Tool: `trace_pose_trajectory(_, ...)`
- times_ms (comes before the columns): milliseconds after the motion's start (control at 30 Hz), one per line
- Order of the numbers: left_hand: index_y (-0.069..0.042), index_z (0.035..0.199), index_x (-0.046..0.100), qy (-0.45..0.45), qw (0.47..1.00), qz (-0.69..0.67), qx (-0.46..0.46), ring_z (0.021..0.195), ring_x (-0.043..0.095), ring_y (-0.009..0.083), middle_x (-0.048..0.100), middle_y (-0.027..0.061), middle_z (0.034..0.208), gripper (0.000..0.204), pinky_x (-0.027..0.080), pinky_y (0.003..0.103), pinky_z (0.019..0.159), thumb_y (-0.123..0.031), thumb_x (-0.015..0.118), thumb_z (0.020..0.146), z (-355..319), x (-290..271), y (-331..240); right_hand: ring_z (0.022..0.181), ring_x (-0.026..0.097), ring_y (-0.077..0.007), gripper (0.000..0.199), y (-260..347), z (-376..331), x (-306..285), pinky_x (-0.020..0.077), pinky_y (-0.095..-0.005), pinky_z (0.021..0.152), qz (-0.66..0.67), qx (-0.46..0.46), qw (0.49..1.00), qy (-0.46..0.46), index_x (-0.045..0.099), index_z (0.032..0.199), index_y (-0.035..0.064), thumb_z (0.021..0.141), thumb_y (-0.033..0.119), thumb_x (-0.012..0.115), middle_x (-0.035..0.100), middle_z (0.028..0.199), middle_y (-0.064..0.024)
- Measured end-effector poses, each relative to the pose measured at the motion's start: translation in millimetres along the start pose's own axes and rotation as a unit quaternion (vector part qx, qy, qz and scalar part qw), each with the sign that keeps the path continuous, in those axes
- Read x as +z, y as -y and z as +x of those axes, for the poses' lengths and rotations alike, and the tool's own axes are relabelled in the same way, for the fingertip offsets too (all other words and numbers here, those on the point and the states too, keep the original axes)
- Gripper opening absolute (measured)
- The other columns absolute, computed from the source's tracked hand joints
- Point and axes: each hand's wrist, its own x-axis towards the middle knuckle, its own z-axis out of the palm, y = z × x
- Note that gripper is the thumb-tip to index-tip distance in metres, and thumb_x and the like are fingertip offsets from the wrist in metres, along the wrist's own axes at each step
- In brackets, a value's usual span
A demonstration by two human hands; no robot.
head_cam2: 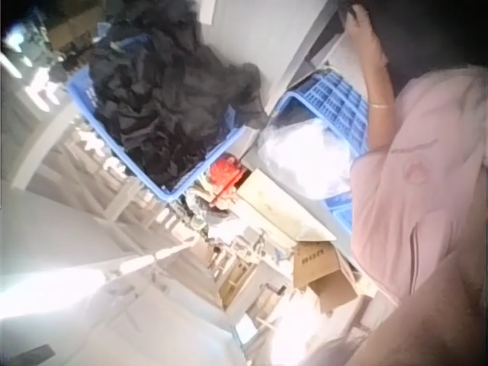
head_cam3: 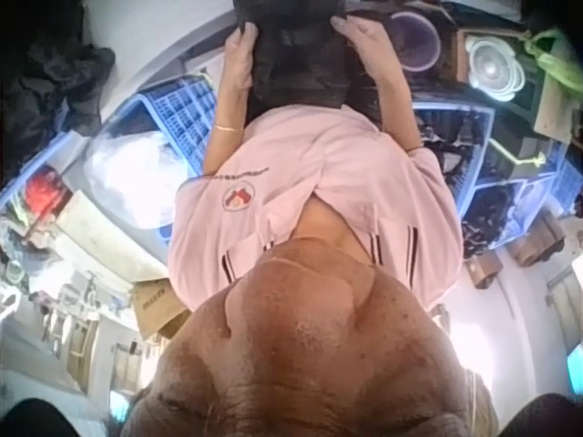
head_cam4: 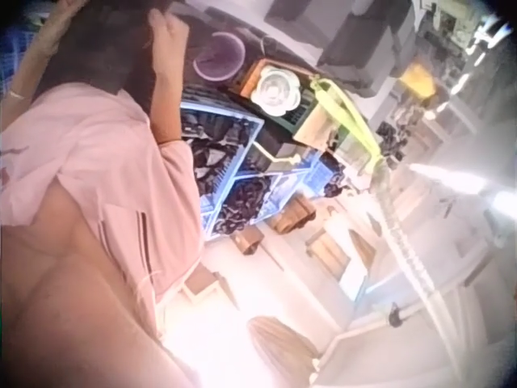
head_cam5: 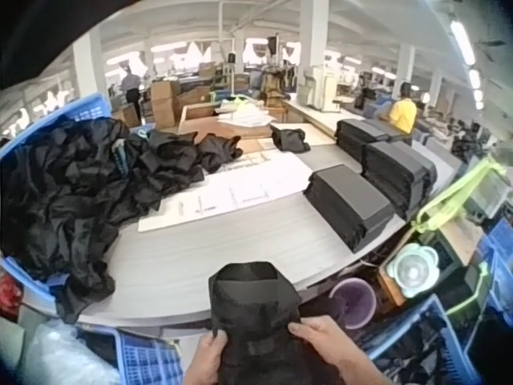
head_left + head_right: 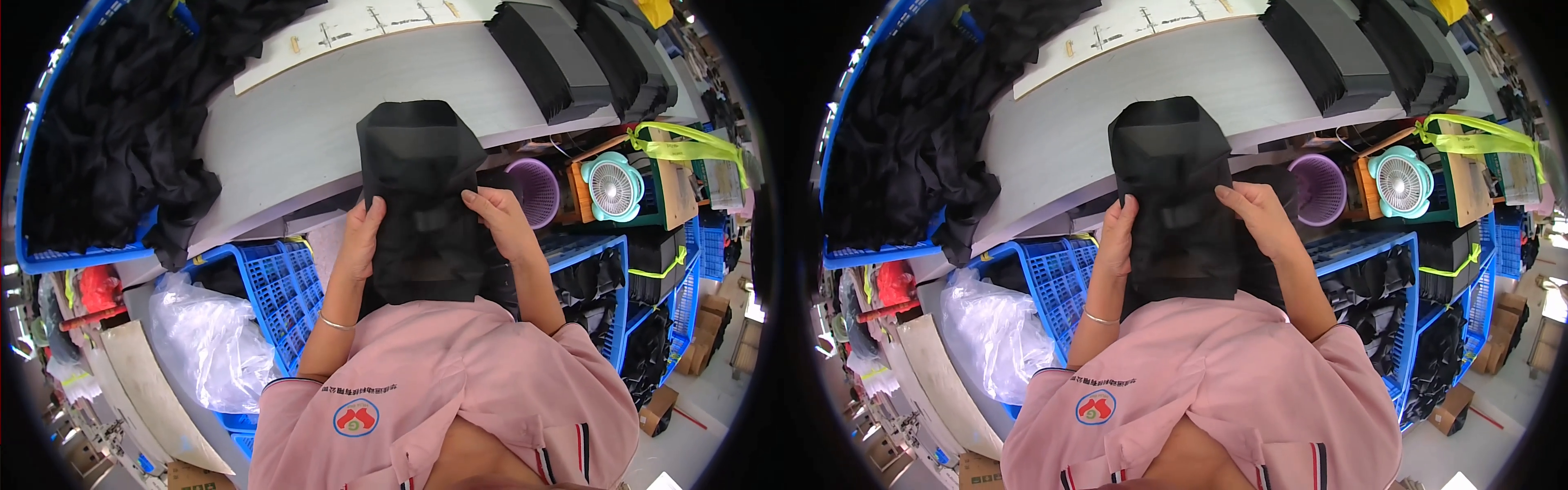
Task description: Folding and organizing black fabric components at a workstation.
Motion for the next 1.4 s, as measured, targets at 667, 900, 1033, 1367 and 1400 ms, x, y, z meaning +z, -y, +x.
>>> trace_pose_trajectory(667,0.001,0.129,0.053,-0.059,0.977,0.196,0.062,0.111,0.060,0.0148,0.065,0.0072,0.121,0.058,0.047,0.030,0.098,0.003,0.077,0.077,13.4,-4.9,6.6,0.099,0.057,-0.0065,0.023,-23.5,4.5,49.9,0.0479,-0.0240,0.088,-0.059,-0.148,0.986,-0.046,0.061,0.116,-0.0008,0.096,0.011,0.063,0.065,0.108,-0.0015)
trace_pose_trajectory(900,-0.001,0.130,0.055,-0.041,0.987,0.137,0.073,0.108,0.061,0.0136,0.066,0.0063,0.120,0.053,0.047,0.029,0.098,-0.001,0.076,0.082,13.4,-7.5,19.0,0.075,0.052,-0.0031,0.015,-17.6,19.8,38.7,0.0449,-0.0223,0.065,-0.231,-0.162,0.948,-0.146,0.062,0.092,-0.0019,0.090,0.010,0.070,0.062,0.080,0.0033)
trace_pose_trajectory(1033,-0.001,0.131,0.055,-0.075,0.976,0.203,0.031,0.109,0.062,0.0151,0.065,0.0066,0.123,0.049,0.048,0.030,0.098,-0.002,0.074,0.086,15.7,-20.2,32.5,0.066,0.040,-0.0009,0.027,-23.5,31.4,33.7,0.0342,-0.0217,0.055,-0.209,-0.155,0.959,-0.114,0.052,0.075,0.0032,0.088,0.013,0.074,0.049,0.068,0.0074)
trace_pose_trajectory(1367,0.000,0.128,0.056,-0.067,0.997,0.038,0.007,0.110,0.064,0.0176,0.066,0.0086,0.123,0.040,0.050,0.032,0.098,-0.001,0.068,0.090,12.4,-17.7,29.8,0.086,0.063,-0.0060,0.024,-43.7,-6.3,13.5,0.0514,-0.0231,0.080,0.141,0.024,0.990,-0.002,0.068,0.108,0.0015,0.094,0.021,0.069,0.070,0.097,-0.0004)
trace_pose_trajectory(1400,0.000,0.128,0.057,-0.057,0.998,0.019,0.004,0.110,0.064,0.0179,0.066,0.0088,0.123,0.040,0.050,0.032,0.099,-0.001,0.068,0.090,10.9,-15.4,29.1,0.092,0.066,-0.0079,0.029,-50.7,-11.2,9.6,0.0526,-0.0245,0.085,0.172,0.050,0.983,0.029,0.068,0.116,0.0005,0.094,0.020,0.068,0.071,0.105,-0.0029)
